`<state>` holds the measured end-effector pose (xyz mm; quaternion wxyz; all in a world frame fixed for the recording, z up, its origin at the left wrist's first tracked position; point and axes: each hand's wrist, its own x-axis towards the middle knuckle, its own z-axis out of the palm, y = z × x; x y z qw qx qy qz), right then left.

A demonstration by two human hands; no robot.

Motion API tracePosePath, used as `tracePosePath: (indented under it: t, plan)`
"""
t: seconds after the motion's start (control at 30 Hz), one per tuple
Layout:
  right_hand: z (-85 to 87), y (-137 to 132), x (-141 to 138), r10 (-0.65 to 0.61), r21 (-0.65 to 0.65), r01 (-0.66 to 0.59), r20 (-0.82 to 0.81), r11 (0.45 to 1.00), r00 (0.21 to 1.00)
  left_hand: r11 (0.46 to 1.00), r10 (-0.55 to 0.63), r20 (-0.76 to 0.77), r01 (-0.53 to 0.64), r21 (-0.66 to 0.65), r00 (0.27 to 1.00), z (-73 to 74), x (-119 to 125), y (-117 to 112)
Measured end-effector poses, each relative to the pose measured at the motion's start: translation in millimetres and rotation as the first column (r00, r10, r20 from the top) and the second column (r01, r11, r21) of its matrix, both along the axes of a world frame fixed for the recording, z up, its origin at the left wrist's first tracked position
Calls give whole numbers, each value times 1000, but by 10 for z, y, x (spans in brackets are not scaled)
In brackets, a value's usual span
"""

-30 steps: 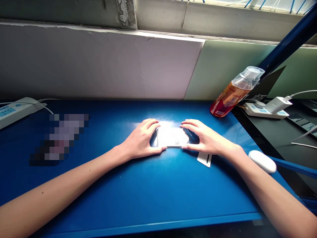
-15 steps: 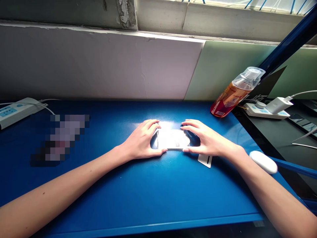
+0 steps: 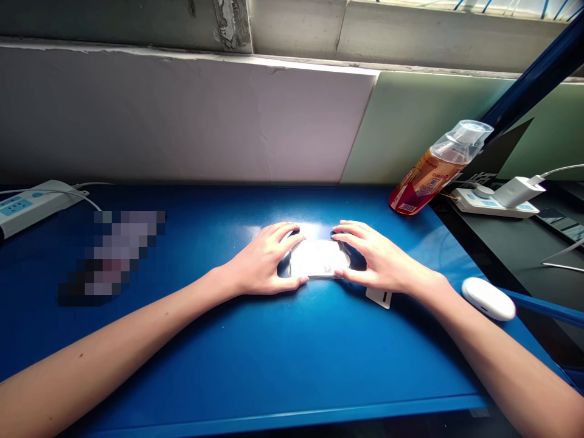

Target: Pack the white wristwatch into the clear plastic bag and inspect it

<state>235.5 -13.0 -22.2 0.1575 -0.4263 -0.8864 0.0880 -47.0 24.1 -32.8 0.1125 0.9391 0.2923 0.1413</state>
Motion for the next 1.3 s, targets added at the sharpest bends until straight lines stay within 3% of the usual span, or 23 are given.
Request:
tracePosePath:
  t: [0.37,0.6,0.97,1.3]
  plan:
    - [30,-40,-40,-65,95,70,-61,993,996,1000,-5,6,5,3,1000,2,-5,7]
    - [5,-76,-78,-60,0,60,18,998,998,1000,-3,19,3,1,1000,-2,-9,5]
    - [-33,-100,-125,-116,78,109,89,991,989,1000,2,35,-1,-13,999,-7,12,13]
    - [-10,-109,-198,-272,-60,269,-41,961,962,998,-46,133,53,-45,990,8,22,33]
